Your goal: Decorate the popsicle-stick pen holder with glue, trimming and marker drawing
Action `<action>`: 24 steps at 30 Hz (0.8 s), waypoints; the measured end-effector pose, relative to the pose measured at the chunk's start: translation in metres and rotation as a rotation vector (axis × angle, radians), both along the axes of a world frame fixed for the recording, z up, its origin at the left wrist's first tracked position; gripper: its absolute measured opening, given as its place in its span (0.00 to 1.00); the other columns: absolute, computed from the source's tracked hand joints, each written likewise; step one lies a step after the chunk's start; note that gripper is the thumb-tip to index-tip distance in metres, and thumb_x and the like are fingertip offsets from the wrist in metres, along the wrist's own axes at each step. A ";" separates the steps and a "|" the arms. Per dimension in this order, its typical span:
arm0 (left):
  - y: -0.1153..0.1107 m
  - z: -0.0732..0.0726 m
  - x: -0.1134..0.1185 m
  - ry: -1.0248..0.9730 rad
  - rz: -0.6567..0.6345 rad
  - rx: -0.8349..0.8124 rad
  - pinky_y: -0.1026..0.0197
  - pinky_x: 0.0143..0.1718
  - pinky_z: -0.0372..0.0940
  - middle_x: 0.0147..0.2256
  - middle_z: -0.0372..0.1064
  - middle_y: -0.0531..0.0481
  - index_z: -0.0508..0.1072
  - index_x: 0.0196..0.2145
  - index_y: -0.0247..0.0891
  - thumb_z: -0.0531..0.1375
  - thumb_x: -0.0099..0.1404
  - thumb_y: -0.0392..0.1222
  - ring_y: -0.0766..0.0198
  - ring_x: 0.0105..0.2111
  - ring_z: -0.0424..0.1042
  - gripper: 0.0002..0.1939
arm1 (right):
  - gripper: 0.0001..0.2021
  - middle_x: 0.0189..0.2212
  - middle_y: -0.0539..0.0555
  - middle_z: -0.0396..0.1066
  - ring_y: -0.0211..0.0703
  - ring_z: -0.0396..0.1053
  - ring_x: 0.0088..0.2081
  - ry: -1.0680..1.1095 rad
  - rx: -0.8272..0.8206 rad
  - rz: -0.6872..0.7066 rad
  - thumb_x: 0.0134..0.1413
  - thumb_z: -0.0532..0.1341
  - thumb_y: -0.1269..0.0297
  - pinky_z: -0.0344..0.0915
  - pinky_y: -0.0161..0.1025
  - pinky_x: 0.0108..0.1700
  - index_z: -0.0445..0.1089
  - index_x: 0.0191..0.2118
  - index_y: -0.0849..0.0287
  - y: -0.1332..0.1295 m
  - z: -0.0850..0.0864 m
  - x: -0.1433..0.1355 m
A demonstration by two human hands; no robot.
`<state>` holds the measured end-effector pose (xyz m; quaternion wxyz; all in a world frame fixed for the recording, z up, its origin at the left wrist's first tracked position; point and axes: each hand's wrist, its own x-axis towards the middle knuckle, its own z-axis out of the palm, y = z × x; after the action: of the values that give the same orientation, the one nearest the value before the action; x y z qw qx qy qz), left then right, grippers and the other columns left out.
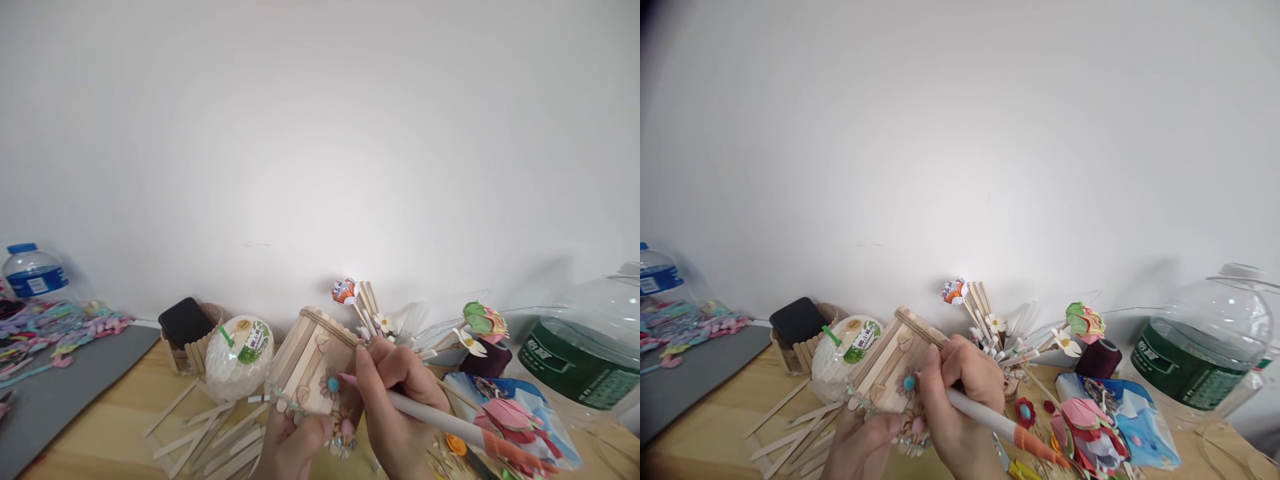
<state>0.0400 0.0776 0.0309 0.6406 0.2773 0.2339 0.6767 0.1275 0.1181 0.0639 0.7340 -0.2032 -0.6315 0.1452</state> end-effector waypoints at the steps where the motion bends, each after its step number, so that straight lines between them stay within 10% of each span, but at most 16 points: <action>1: 0.000 0.000 0.000 0.003 -0.001 0.005 0.56 0.31 0.66 0.20 0.71 0.49 0.75 0.36 0.33 0.62 0.45 0.34 0.54 0.27 0.73 0.17 | 0.20 0.13 0.41 0.50 0.30 0.48 0.15 -0.003 0.004 0.001 0.52 0.57 0.80 0.47 0.31 0.18 0.49 0.18 0.57 0.000 0.000 0.000; 24: -0.001 -0.002 0.000 0.055 -0.029 0.014 0.58 0.29 0.66 0.15 0.67 0.49 0.75 0.21 0.32 0.62 0.46 0.36 0.57 0.23 0.71 0.04 | 0.19 0.13 0.41 0.51 0.31 0.50 0.16 -0.043 -0.007 0.014 0.52 0.57 0.80 0.49 0.32 0.20 0.48 0.19 0.57 0.000 0.000 0.001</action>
<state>0.0401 0.0769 0.0289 0.6416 0.3036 0.2425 0.6613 0.1284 0.1180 0.0638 0.7185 -0.2044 -0.6481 0.1480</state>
